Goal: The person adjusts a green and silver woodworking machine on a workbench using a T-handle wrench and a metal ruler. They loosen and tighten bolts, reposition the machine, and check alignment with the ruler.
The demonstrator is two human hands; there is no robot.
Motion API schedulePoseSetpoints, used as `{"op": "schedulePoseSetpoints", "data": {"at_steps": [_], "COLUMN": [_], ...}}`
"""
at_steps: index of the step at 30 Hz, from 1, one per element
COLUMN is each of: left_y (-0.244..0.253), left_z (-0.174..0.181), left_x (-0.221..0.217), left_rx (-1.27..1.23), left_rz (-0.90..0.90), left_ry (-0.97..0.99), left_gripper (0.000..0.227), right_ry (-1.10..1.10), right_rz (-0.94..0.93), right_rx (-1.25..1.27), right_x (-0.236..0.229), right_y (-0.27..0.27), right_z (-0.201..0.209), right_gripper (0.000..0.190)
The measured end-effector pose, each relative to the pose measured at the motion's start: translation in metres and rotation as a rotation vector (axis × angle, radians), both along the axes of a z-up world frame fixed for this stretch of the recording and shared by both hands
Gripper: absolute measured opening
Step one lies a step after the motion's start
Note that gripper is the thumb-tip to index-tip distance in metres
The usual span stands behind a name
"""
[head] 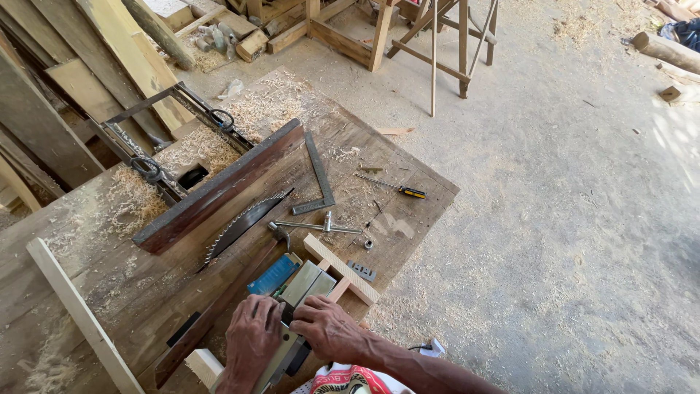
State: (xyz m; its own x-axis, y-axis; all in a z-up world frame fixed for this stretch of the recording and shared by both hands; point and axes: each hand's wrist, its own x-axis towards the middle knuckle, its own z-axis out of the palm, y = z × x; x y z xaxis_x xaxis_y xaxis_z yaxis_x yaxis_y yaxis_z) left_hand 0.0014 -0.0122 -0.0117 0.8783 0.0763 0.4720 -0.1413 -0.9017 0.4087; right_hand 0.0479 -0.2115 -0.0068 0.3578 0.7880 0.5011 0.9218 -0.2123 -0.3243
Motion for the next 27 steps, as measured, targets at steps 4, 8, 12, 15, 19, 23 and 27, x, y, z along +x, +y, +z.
{"op": "schedulePoseSetpoints", "data": {"at_steps": [4,8,12,15,19,23,27], "left_y": [0.002,0.003,-0.002,-0.004,-0.005,-0.004,-0.007], "left_z": [0.001,0.001,0.003,0.009,0.015,0.019,0.016], "left_x": [-0.001,0.002,0.001,0.0,-0.007,-0.005,-0.009], "left_rx": [-0.004,0.002,-0.03,-0.065,-0.082,-0.051,-0.061], "left_rz": [-0.046,-0.04,0.006,0.018,-0.034,-0.044,-0.033], "left_ry": [-0.088,0.026,0.038,-0.009,-0.053,-0.035,-0.014], "left_gripper": [0.021,0.021,0.02,0.019,0.017,0.018,0.015], "right_ry": [0.05,0.147,0.06,0.055,0.133,0.138,0.117], "right_rz": [0.01,-0.036,0.007,0.012,-0.03,-0.031,0.03], "right_rx": [0.04,0.044,0.082,0.097,0.113,0.131,0.148], "right_x": [0.004,0.006,0.007,0.009,0.006,0.011,0.005], "right_y": [-0.005,-0.006,-0.006,-0.004,-0.004,-0.002,-0.008], "right_z": [0.001,-0.002,-0.008,-0.011,-0.013,-0.007,-0.001], "right_gripper": [0.013,0.01,0.015,0.012,0.009,0.008,0.012]}}
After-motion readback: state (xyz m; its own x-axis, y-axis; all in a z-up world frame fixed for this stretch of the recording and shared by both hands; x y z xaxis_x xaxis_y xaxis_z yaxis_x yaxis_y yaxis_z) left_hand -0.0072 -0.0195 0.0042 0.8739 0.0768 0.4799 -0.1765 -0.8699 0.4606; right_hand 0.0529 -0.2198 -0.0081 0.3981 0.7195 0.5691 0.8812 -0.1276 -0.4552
